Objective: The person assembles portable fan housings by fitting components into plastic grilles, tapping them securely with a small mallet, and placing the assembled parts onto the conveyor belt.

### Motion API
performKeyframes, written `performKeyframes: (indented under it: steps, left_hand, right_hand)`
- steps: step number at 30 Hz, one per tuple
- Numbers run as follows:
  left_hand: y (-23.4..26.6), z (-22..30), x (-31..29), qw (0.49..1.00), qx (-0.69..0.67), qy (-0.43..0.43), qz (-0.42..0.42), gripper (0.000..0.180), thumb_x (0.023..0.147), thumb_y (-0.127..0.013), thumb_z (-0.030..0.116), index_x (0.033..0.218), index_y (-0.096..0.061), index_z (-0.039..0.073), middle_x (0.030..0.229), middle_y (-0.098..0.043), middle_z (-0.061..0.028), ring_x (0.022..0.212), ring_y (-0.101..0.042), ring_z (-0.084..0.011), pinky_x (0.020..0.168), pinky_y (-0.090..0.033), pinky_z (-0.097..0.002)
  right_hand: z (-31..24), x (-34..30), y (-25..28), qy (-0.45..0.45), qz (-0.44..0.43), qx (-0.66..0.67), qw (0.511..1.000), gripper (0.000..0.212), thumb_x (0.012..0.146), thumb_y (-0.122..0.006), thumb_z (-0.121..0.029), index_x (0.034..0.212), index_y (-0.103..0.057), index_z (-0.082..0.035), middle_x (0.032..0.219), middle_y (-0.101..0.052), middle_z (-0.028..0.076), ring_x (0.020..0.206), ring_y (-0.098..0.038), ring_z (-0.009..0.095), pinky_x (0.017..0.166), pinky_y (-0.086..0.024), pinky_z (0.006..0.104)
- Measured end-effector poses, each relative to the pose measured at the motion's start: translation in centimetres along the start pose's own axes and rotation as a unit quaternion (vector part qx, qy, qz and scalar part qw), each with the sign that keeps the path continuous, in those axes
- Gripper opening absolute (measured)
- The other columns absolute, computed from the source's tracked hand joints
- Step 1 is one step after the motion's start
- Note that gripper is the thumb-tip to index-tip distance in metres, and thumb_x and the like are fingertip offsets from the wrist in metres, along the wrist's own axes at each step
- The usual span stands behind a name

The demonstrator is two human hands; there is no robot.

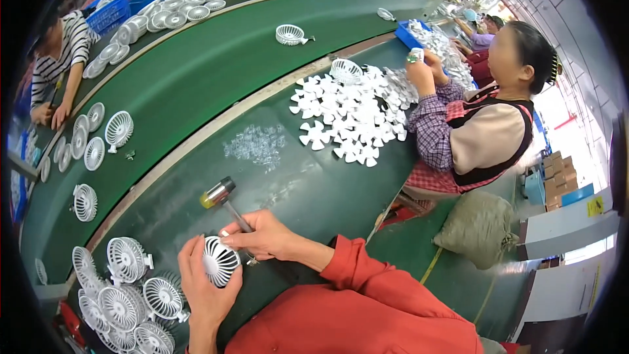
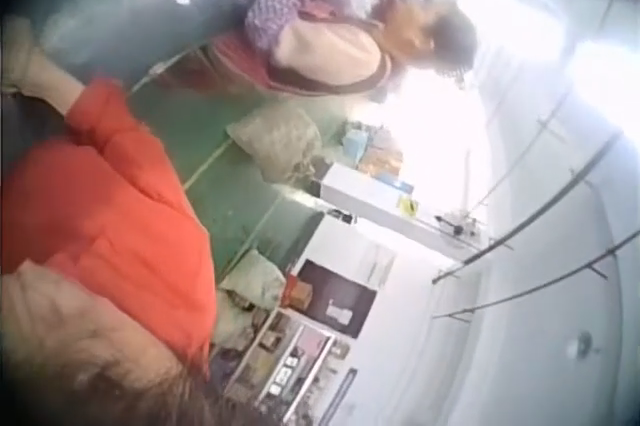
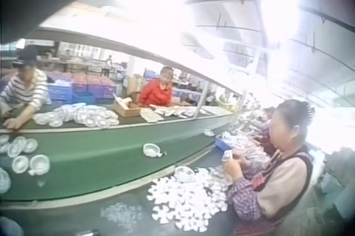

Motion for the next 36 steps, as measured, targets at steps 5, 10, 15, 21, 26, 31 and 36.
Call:
performKeyframes:
  steps: [5,10,15,21,26,31,36]
  left_hand:
    - [0.1,-0.9,1.5,0.968,-0.157,0.167,-0.100,0.081,0.072,-0.083,0.017,0.137,-0.039,-0.001,0.123,-0.055,-0.0201,0.106,-0.059,-0.0288,0.088,-0.049,-0.0384]
    - [0.2,-3.8,4.5,0.926,-0.276,0.213,-0.146,0.043,0.078,-0.079,0.012,0.114,-0.057,0.000,0.098,-0.066,-0.0122,0.093,-0.065,-0.0224,0.080,-0.053,-0.0333]
    - [2.1,-2.6,12.2,0.998,0.010,-0.009,0.057,0.046,0.081,-0.071,0.011,0.121,-0.052,0.001,0.110,-0.056,-0.0186,0.103,-0.057,-0.0389,0.089,-0.047,-0.0421]
    - [4.3,-3.8,14.1,0.991,0.128,-0.044,-0.007,0.044,0.083,-0.068,0.019,0.120,-0.052,0.000,0.113,-0.053,-0.0187,0.107,-0.054,-0.0383,0.090,-0.048,-0.0454]
    - [9.6,-10.5,16.2,0.926,0.337,0.144,-0.086,0.029,0.082,-0.063,0.026,0.095,-0.063,0.000,0.099,-0.065,-0.0222,0.095,-0.063,-0.0381,0.078,-0.052,-0.0485]
    - [12.5,-22.0,14.1,0.850,0.505,0.146,-0.036,0.017,0.071,-0.064,0.013,0.083,-0.067,0.001,0.091,-0.066,-0.0191,0.090,-0.065,-0.0356,0.078,-0.052,-0.0480]
    - [11.0,-25.8,15.9,0.862,0.503,0.065,-0.029,0.009,0.081,-0.060,0.006,0.086,-0.064,0.000,0.092,-0.065,-0.0185,0.099,-0.058,-0.0391,0.086,-0.045,-0.0526]
  right_hand:
    - [-1.0,0.1,1.0,0.118,0.096,-0.117,0.981,0.022,0.090,-0.072,-0.017,0.105,-0.068,0.000,0.071,-0.062,-0.002,0.050,-0.044,0.001,0.043,-0.030,0.0221]
    - [-3.0,0.3,2.0,0.267,0.179,-0.355,0.878,0.026,0.088,-0.071,-0.021,0.103,-0.071,0.000,0.080,-0.068,0.005,0.068,-0.060,0.011,0.063,-0.049,0.0284]
    - [-6.6,-2.7,1.3,0.283,0.301,-0.356,0.838,0.014,0.088,-0.070,-0.010,0.098,-0.070,-0.001,0.087,-0.068,0.004,0.069,-0.056,0.008,0.062,-0.046,0.0262]
    - [-6.6,-4.3,0.8,0.461,0.277,-0.237,0.809,0.010,0.097,-0.058,-0.005,0.098,-0.063,0.004,0.069,-0.059,0.006,0.041,-0.038,0.003,0.039,-0.028,0.0201]
    - [-5.3,-4.9,1.6,0.378,0.260,-0.216,0.862,0.017,0.099,-0.055,-0.010,0.101,-0.065,0.003,0.072,-0.065,0.008,0.043,-0.041,0.003,0.039,-0.030,0.0207]
    - [-4.8,-1.5,0.7,0.193,0.214,-0.278,0.916,0.025,0.096,-0.062,-0.026,0.104,-0.069,-0.003,0.070,-0.066,0.000,0.059,-0.055,0.005,0.052,-0.044,0.0242]
    - [-4.5,-0.8,0.9,0.186,0.160,-0.228,0.942,0.024,0.097,-0.063,-0.024,0.096,-0.067,0.000,0.064,-0.060,-0.002,0.059,-0.046,0.002,0.053,-0.037,0.0245]
Point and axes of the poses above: each hand's wrist, its own x-axis towards the middle knuckle, its own y-axis out of the back of the hand, z = x × y, the point moved 4 cm from there along x, towards the middle knuckle
